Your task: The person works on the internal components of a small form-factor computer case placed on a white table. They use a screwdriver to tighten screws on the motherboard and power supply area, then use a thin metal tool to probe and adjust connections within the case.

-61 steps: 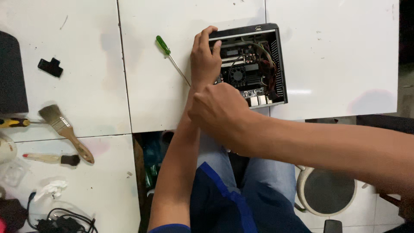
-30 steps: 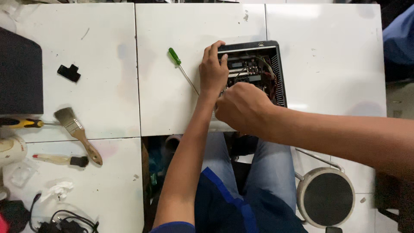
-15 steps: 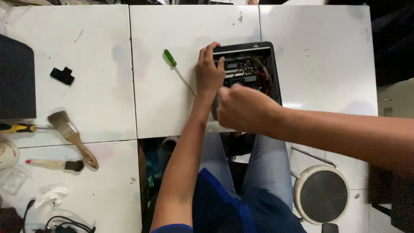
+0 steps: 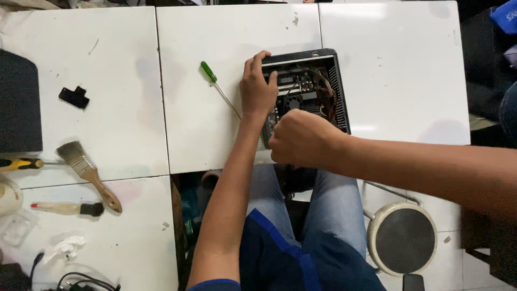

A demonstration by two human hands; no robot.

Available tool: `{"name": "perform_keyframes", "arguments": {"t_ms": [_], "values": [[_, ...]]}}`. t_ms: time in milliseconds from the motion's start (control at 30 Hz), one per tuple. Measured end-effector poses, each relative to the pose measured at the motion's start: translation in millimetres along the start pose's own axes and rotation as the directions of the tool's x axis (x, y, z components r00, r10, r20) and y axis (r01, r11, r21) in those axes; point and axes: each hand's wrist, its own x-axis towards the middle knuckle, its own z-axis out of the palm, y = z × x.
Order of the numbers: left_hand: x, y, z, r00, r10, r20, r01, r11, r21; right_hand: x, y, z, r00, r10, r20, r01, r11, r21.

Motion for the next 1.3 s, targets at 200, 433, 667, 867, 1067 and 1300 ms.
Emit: {"name": "perform_keyframes", "arguments": {"t_ms": [200,433,667,867,1067,1300], "values": [[2,-5,5,1.000,-0.015,0.002,0.015,1.000,0.014,16,12,-28,0.829,0.486,0.276,-0.553,0.784,0.283],[-1,4,-3,0.999,-0.030,0.010,0.030,0.999,-0.022,7,32,-40,0.650,0.512,0.561,-0.747,0.568,0.347],[-2,8,-6,0.999,-0.039,0.024,0.039,0.999,-0.007,15,4,1,0.999,0.018,-0.042,-0.020,0.999,-0.047],[-5,9,-7,0.999,-0.032,0.024,0.033,0.999,-0.015,16,-2,-8,0.953,0.288,0.091,-0.302,0.923,0.238],[-6,7,-6,0.997,-0.064,0.045,0.064,0.998,0.005,10,43,-28,0.762,0.494,0.418,-0.646,0.618,0.447],[-1,-12,6,0.999,0.019,-0.030,-0.021,0.997,-0.070,-20,55,-72,0.604,0.480,0.636,-0.747,0.619,0.242]]}}
